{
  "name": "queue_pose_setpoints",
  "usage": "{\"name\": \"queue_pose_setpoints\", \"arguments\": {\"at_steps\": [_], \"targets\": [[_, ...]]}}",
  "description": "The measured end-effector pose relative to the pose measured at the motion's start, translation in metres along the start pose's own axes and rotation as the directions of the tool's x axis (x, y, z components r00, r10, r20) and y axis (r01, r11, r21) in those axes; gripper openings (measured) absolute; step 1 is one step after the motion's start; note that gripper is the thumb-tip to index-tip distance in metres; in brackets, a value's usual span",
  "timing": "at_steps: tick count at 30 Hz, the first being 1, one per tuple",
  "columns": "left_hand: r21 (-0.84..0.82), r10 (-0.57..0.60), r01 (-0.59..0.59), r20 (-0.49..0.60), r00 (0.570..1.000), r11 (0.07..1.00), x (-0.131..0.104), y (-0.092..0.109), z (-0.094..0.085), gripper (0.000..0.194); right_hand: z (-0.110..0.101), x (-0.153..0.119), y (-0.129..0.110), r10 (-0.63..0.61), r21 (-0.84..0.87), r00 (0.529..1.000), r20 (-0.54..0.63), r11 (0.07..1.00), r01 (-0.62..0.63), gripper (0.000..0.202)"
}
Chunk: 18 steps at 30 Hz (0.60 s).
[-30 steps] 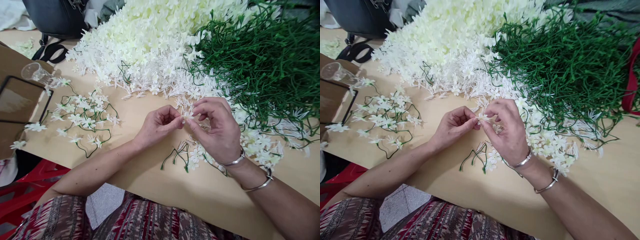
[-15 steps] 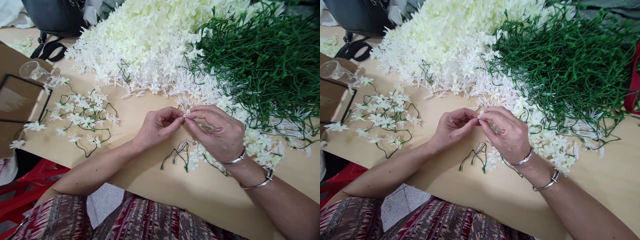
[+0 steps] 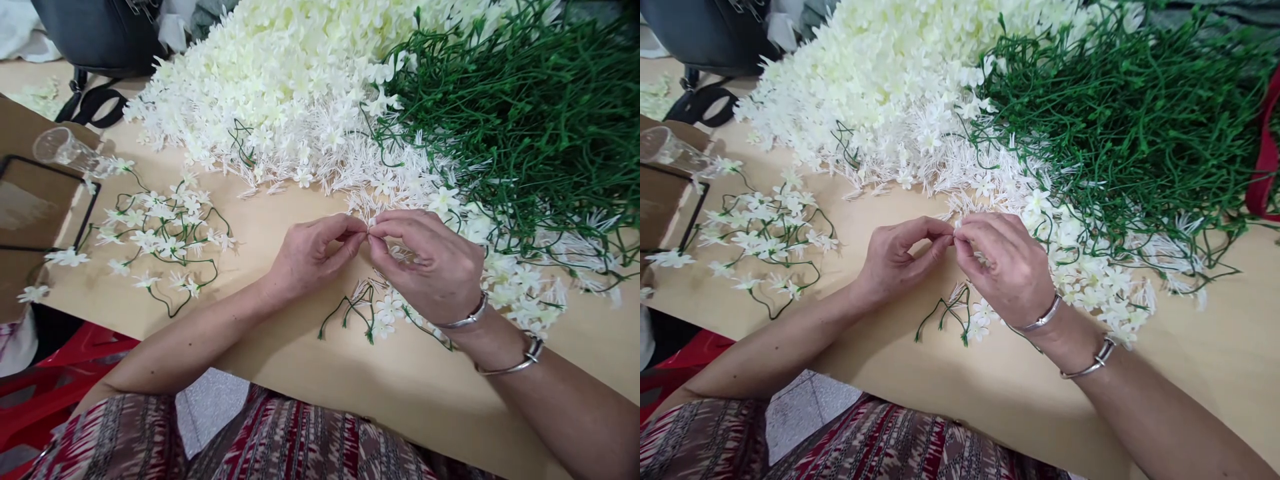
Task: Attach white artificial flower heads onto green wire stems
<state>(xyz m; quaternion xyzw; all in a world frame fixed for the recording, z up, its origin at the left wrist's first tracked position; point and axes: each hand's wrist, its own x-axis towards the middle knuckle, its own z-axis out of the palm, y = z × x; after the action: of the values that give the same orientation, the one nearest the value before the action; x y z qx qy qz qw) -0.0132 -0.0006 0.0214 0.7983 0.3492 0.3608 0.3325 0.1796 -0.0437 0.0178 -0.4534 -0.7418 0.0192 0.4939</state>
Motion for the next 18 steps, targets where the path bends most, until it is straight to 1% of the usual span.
{"name": "queue_pose_setpoints", "arguments": {"at_steps": [2,3,6,8,10,14,18], "targets": [[0.008,0.035,-0.035,-0.005,0.999,0.999,0.0001,0.0008,0.0001,0.013,0.002,-0.0009,-0.0005,-0.022,-0.015,1.0,-0.009,1.0,0.022,0.022],[0.007,0.051,-0.051,-0.008,0.999,0.999,0.0003,0.0011,0.0,0.012,0.0027,-0.0013,-0.0009,-0.012,-0.01,1.0,-0.007,1.0,0.012,0.022],[-0.004,0.065,-0.065,-0.01,0.998,0.998,0.0006,0.002,-0.0003,0.012,0.0034,-0.0026,-0.0024,0.085,0.029,0.996,0.012,0.996,-0.085,0.024],[-0.01,0.046,-0.046,-0.002,0.999,0.999,0.0007,0.0023,-0.0004,0.012,0.0028,-0.003,-0.0031,0.17,0.067,0.985,0.042,0.983,-0.172,0.025],[-0.017,0.028,-0.028,0.0,1.0,0.999,0.0008,0.0023,-0.0004,0.013,0.0018,-0.0031,-0.0031,0.212,0.121,0.975,0.06,0.968,-0.218,0.024],[-0.03,0.006,-0.006,-0.01,1.0,1.0,0.0014,0.0013,-0.001,0.014,-0.0013,-0.0022,-0.001,0.243,0.207,0.966,0.089,0.944,-0.256,0.022],[-0.017,-0.009,0.009,0.009,1.0,1.0,0.0024,-0.0003,-0.0025,0.014,-0.0046,-0.0011,0.0021,0.225,0.208,0.967,0.123,0.947,-0.246,0.023]]}}
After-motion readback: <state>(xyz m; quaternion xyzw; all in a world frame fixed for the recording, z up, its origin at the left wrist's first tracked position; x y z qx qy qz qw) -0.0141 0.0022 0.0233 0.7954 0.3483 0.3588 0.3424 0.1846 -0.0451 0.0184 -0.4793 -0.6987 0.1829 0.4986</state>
